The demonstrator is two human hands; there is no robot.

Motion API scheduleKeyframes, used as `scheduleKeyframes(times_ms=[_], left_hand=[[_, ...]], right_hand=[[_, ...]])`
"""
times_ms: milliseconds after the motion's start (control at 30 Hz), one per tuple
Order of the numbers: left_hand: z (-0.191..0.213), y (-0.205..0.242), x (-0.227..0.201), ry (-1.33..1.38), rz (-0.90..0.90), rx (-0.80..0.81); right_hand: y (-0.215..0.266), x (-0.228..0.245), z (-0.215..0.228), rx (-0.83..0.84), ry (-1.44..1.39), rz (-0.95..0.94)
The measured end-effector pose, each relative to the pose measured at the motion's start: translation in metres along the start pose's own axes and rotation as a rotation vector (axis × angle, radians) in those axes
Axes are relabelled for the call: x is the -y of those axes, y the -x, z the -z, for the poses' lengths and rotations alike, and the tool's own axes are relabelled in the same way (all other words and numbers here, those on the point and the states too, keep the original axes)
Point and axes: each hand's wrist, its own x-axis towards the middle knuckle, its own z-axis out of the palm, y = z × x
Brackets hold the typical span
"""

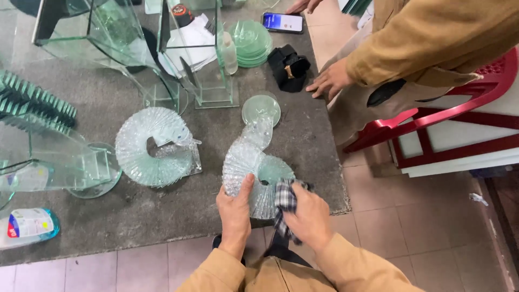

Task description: Cleaning various glass sculptures on a workbench using a spray bottle and a cloth.

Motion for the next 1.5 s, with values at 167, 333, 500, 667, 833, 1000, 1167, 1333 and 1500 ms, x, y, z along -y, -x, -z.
scheduleKeyframes(times_ms=[167, 333, 500, 667, 833, 1000, 1167, 1333, 1500], left_hand=[[0.001, -0.005, 0.008, 0.019, -0.037, 0.018], [0.001, 0.004, 0.0, -0.057, 0.005, -0.072], [-0.006, 0.01, -0.022, -0.086, 0.023, -0.04], [-0.006, 0.018, -0.02, -0.167, 0.004, -0.052], [-0.007, 0.015, -0.022, -0.027, 0.038, -0.025], [0.0, 0.006, -0.003, -0.133, -0.022, 0.006], [-0.006, 0.014, -0.002, -0.168, -0.033, -0.002], [0.014, -0.014, 0.017, -0.276, 0.046, -0.083], [0.008, -0.009, 0.006, -0.252, 0.018, -0.015]], right_hand=[[-0.067, 0.005, -0.007, -0.064, 0.143, 0.001], [-0.018, 0.024, 0.022, 0.096, 0.003, -0.014], [-0.003, 0.012, -0.006, 0.03, -0.035, 0.116], [-0.049, 0.016, -0.015, -0.159, 0.067, 0.04], [0.024, 0.008, -0.013, -0.09, 0.053, 0.124], [-0.024, 0.011, 0.004, 0.041, 0.024, -0.028], [-0.088, -0.016, -0.007, -0.056, 0.25, 0.076], [-0.004, -0.003, 0.03, 0.203, 0.068, -0.026], [-0.048, -0.024, -0.001, 0.032, 0.147, 0.004]])
